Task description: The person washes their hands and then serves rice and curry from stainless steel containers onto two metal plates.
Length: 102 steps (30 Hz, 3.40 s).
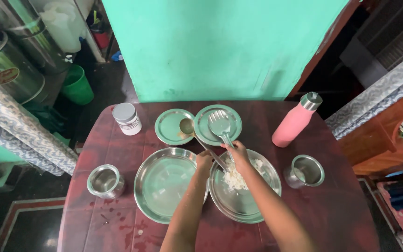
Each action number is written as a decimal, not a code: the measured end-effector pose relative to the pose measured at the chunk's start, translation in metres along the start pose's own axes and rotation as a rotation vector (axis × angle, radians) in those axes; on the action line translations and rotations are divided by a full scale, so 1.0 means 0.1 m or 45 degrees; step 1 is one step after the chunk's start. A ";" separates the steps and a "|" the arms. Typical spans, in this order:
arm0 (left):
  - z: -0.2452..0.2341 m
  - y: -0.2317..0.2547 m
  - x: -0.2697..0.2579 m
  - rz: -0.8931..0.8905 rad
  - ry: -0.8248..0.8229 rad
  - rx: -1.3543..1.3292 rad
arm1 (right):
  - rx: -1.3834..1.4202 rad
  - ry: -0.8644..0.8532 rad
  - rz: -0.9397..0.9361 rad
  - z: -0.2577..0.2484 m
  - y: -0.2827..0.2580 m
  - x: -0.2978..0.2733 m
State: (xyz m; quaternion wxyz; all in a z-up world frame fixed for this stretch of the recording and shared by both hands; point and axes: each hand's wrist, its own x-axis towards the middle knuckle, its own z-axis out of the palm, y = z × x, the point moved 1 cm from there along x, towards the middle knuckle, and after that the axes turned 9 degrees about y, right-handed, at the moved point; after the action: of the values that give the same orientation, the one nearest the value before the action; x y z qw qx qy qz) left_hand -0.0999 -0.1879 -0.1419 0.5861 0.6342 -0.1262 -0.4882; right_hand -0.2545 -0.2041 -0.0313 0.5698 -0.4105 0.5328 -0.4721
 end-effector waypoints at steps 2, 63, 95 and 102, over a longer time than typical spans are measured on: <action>-0.06 0.03 -0.09 0.006 0.032 0.010 | 0.052 -0.026 -0.016 -0.02 0.07 0.06; 0.54 1.06 -0.58 0.062 0.336 0.018 | 0.141 0.134 -0.089 -0.86 -0.21 -0.08; -0.28 1.60 -0.79 0.809 0.661 0.071 | -2.240 0.291 -1.670 -0.30 -1.23 0.22; -0.37 1.72 -1.05 0.877 0.676 0.143 | -2.507 0.298 -1.792 -0.01 -1.31 0.64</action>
State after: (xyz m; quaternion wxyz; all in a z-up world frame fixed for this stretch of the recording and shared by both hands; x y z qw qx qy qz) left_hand -0.0524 -0.1359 0.0506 0.6914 0.6895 -0.2016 -0.0766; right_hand -0.2699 -0.2953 0.0821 -0.4180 -0.8219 0.3723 -0.1060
